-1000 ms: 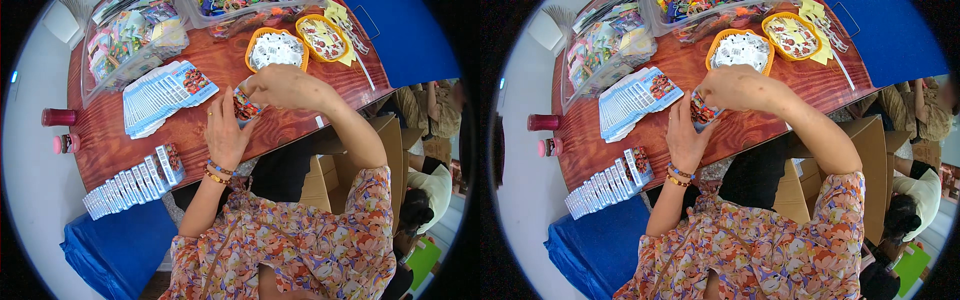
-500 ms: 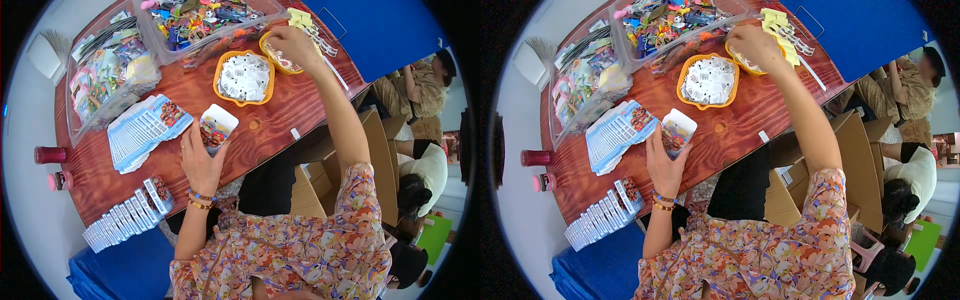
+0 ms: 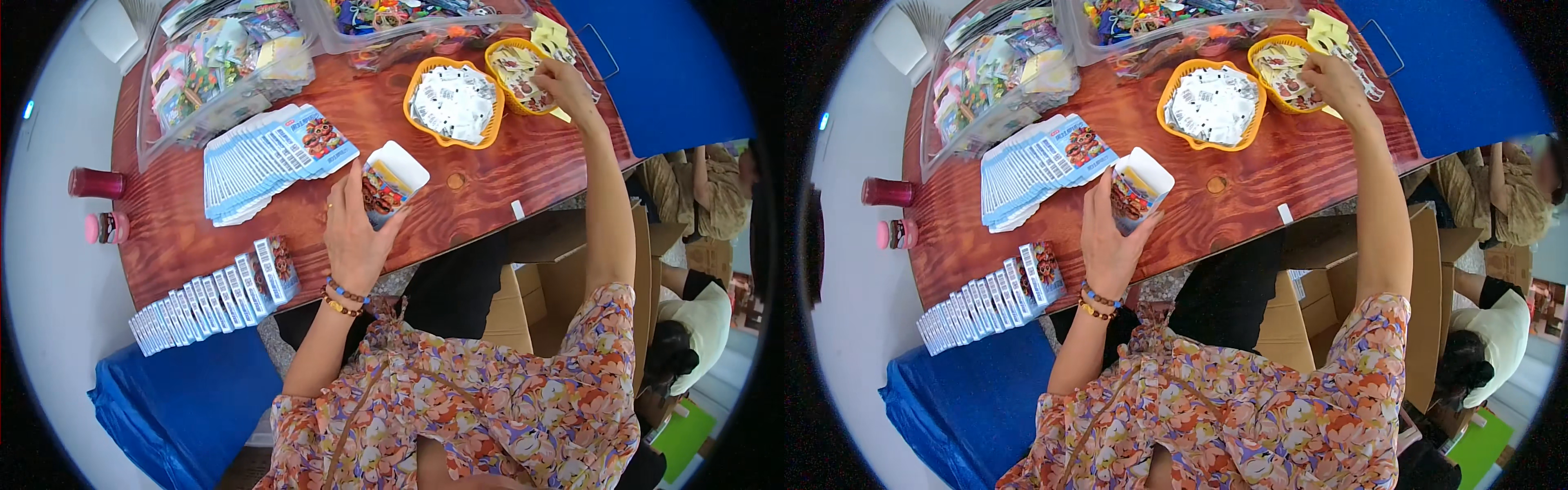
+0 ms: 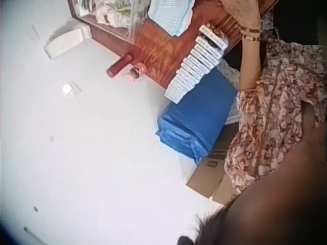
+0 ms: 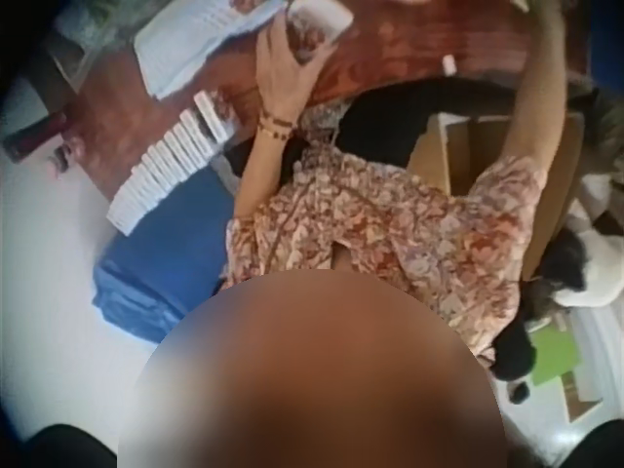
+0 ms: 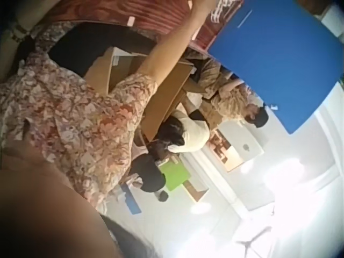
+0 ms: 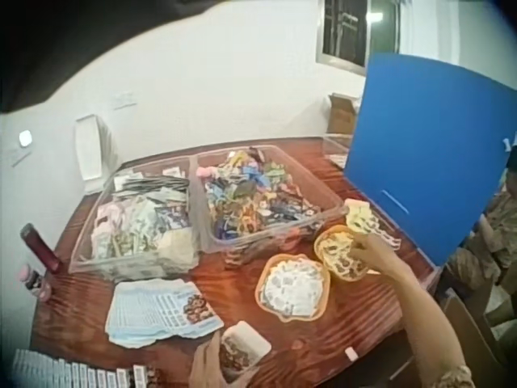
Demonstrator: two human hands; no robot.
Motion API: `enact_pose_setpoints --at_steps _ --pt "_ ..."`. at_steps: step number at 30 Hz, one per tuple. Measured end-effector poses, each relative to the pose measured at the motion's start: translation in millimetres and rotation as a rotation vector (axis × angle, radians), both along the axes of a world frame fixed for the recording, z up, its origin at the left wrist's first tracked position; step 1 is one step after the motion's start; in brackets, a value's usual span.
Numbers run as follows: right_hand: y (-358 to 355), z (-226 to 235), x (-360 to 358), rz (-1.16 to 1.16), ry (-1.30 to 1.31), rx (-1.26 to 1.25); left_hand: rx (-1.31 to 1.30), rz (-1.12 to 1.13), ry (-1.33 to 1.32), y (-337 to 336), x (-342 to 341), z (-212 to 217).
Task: Packaging small toys into plastic cups and applying labels or small cardboard boxes.
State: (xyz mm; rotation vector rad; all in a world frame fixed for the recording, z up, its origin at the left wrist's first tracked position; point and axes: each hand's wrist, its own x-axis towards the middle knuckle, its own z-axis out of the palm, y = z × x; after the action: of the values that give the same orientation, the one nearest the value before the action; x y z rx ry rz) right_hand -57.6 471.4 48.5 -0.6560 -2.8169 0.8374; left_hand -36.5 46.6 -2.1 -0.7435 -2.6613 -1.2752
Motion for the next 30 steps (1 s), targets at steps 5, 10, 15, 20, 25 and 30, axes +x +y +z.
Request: enact_pose_setpoints --at_steps 5,10,15,20,25,30 --pt "-14 -6 -10 0.047 -0.112 0.048 -0.011 0.010 -0.026 -7 6 2" --pt "8 -15 -6 -0.030 -0.064 -0.225 0.008 -0.004 -0.049 -8 9 3" --pt "-11 5 1 -0.104 0.070 -0.146 0.023 0.006 -0.026 -11 8 2" --pt "3 5 10 -0.071 0.206 -0.070 0.040 -0.005 0.003 -12 10 1" --pt "-47 34 17 0.134 0.209 -0.372 -0.001 0.019 0.007 -15 11 1" --pt "-200 43 32 0.571 0.155 -0.399 -0.056 0.033 0.063 -16 15 -6"
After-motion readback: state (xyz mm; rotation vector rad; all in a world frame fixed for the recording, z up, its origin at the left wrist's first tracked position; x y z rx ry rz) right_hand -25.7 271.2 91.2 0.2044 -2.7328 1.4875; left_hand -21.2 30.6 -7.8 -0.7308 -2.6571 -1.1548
